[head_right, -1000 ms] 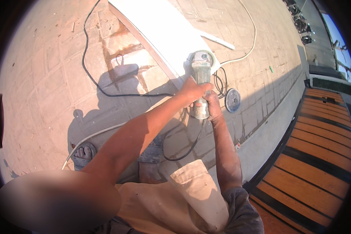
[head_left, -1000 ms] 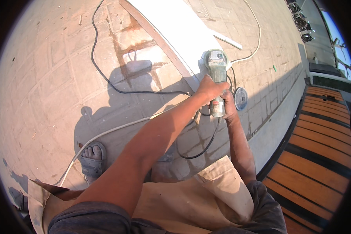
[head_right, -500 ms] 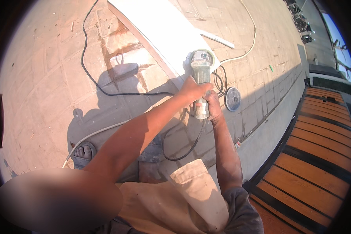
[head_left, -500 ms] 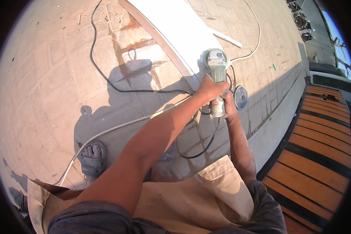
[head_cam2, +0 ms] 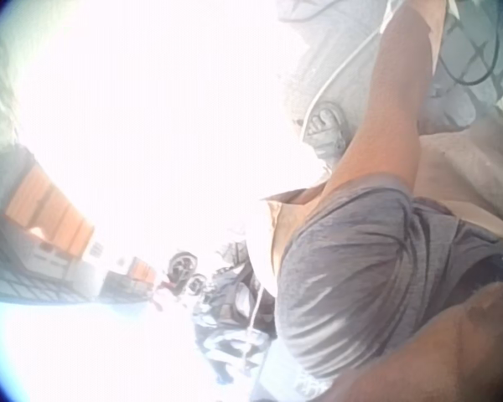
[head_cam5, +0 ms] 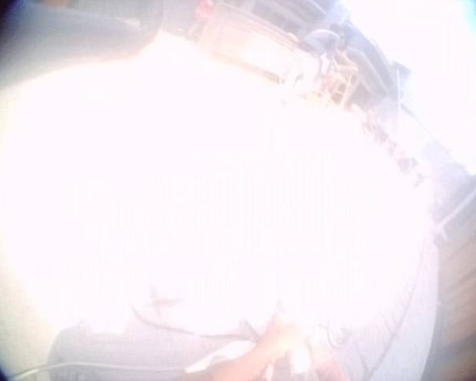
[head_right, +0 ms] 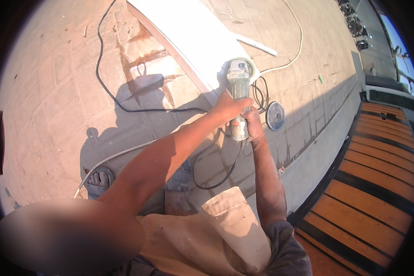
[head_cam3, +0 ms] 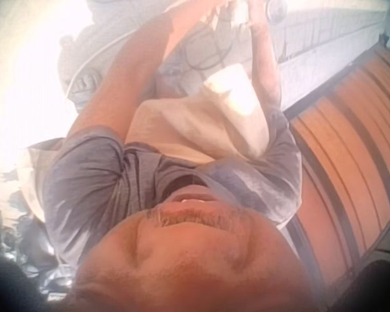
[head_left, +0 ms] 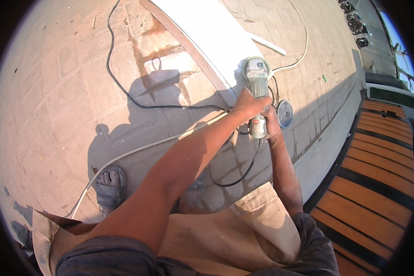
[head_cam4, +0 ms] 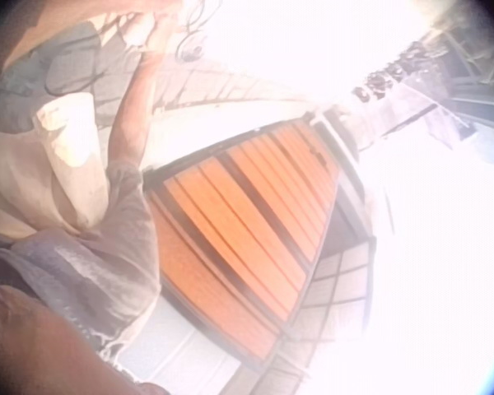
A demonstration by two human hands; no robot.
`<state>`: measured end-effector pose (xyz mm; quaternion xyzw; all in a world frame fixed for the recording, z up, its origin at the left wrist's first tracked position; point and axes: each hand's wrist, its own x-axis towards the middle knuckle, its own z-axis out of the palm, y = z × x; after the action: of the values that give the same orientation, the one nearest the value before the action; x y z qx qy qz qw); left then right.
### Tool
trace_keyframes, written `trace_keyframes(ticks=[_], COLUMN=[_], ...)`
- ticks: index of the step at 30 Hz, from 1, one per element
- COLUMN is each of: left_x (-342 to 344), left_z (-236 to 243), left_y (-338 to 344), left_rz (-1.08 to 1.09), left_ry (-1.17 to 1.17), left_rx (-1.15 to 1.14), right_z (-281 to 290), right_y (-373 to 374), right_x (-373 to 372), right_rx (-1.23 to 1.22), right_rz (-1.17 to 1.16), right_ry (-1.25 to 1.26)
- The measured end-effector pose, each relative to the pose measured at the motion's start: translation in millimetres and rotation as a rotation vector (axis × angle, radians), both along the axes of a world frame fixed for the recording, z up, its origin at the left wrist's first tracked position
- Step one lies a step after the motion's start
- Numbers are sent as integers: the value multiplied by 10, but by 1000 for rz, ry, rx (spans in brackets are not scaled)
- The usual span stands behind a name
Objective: The person uses an angle grinder to cut a white ceramic tile resting on a makeshift wooden support. They guide the tool along the tile's surface to create a cut, generating dust and sparks, and then lift the tile to inspect the result.
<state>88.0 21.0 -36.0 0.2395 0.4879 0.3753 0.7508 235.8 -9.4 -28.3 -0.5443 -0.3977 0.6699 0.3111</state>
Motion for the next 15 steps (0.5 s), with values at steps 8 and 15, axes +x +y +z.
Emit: trace_keyframes(ticks=[8, 15], left_x=[56, 93], left_z=[-113, -162], left_y=[79, 18], left_rz=[5, 28], left_ry=[70, 59], left_rx=[94, 59], right_z=[-75, 69], right_y=[79, -1], right_x=[42, -92], right_rx=[-1, -21], right_rz=[-17, -5], right_ry=[38, 40])
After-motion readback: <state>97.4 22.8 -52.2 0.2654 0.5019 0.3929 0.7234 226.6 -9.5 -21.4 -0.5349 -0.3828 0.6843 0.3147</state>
